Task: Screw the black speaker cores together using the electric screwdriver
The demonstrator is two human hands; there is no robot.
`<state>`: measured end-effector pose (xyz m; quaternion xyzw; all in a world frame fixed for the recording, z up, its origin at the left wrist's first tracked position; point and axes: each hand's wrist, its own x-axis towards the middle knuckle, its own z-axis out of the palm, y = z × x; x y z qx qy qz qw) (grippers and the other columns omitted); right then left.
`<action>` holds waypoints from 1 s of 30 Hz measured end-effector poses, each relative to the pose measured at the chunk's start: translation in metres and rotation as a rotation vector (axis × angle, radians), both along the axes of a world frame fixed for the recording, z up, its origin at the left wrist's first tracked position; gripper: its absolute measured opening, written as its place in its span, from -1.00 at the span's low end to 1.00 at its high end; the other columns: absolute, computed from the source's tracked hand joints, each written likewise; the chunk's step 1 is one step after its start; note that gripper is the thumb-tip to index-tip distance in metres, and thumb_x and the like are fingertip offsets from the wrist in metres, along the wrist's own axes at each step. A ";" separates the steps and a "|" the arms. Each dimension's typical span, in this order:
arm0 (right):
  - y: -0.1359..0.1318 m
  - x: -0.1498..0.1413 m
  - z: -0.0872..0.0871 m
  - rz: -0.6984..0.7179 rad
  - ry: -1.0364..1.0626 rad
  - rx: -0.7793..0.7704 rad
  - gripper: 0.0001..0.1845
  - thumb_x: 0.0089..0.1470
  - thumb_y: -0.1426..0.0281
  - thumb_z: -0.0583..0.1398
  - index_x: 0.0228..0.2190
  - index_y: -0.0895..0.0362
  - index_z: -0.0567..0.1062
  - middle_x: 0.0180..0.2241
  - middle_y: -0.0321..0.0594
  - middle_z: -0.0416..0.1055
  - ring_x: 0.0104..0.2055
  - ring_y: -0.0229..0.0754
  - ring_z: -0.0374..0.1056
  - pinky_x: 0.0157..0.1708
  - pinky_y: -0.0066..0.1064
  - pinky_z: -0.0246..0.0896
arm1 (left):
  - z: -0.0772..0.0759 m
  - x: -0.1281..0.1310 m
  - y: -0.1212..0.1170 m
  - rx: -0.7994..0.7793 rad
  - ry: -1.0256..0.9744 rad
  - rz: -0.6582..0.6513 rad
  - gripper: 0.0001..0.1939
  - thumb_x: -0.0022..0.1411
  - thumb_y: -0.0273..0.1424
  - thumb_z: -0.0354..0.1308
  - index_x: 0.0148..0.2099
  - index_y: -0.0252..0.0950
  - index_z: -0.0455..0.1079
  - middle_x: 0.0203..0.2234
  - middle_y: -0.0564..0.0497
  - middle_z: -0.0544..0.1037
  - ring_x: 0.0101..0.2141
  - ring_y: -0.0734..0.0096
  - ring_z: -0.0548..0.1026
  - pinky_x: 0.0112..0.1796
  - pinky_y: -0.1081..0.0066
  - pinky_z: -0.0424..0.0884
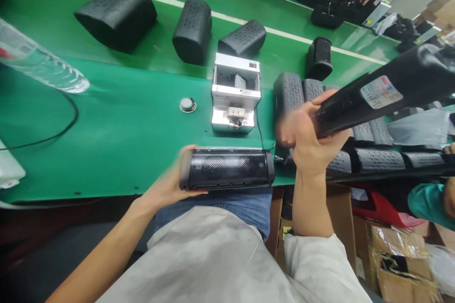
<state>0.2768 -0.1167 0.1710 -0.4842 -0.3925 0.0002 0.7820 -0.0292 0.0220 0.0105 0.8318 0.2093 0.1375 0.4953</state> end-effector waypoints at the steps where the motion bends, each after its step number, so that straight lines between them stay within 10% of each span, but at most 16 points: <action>1: 0.001 0.000 -0.001 -0.008 0.002 -0.010 -0.61 0.12 0.38 0.53 -0.15 -0.02 0.48 -0.59 -0.57 0.20 -0.72 -0.32 0.03 -0.71 -0.46 0.04 | 0.000 0.000 0.000 -0.001 0.001 0.004 0.21 0.18 0.00 0.68 0.61 -0.10 0.04 0.48 -0.32 0.38 0.46 -0.33 0.52 0.49 -0.28 0.47; 8: 0.004 0.016 0.000 -0.017 -0.011 -0.073 -0.51 0.05 0.24 0.65 -0.15 -0.04 0.54 -0.61 -0.55 0.17 -0.73 -0.30 -0.01 -0.75 -0.38 -0.01 | 0.002 0.004 -0.003 0.032 -0.049 0.002 0.22 0.18 -0.08 0.70 0.62 -0.11 0.02 0.50 -0.34 0.38 0.50 -0.32 0.49 0.50 -0.24 0.47; 16: 0.023 -0.010 0.066 -0.082 -0.224 0.179 -0.72 0.22 0.45 0.34 -0.17 -0.21 0.73 -0.57 -0.46 0.18 -0.65 -0.31 0.07 -0.70 -0.47 0.15 | -0.004 0.005 -0.003 0.056 -0.099 -0.002 0.25 0.19 -0.09 0.69 0.66 -0.06 -0.01 0.52 -0.31 0.36 0.52 -0.33 0.47 0.52 -0.24 0.45; 23: 0.103 -0.018 0.041 -0.071 -0.213 0.243 -0.69 0.35 0.26 0.49 -0.07 -0.11 0.47 -0.54 -0.53 0.16 -0.65 -0.26 0.07 -0.65 -0.31 0.08 | -0.006 0.005 -0.003 0.067 -0.110 0.006 0.28 0.16 -0.10 0.72 0.67 -0.06 -0.01 0.51 -0.32 0.38 0.48 -0.34 0.51 0.49 -0.26 0.49; 30: 0.122 0.010 0.025 -0.023 -0.219 0.009 -0.37 0.31 -0.20 0.49 0.02 -0.22 0.29 -0.34 -0.51 0.34 -0.58 -0.22 -0.01 -0.54 -0.13 0.12 | -0.007 0.005 -0.002 0.087 -0.134 -0.009 0.29 0.18 -0.07 0.72 0.68 -0.09 -0.01 0.50 -0.36 0.38 0.47 -0.36 0.52 0.46 -0.26 0.52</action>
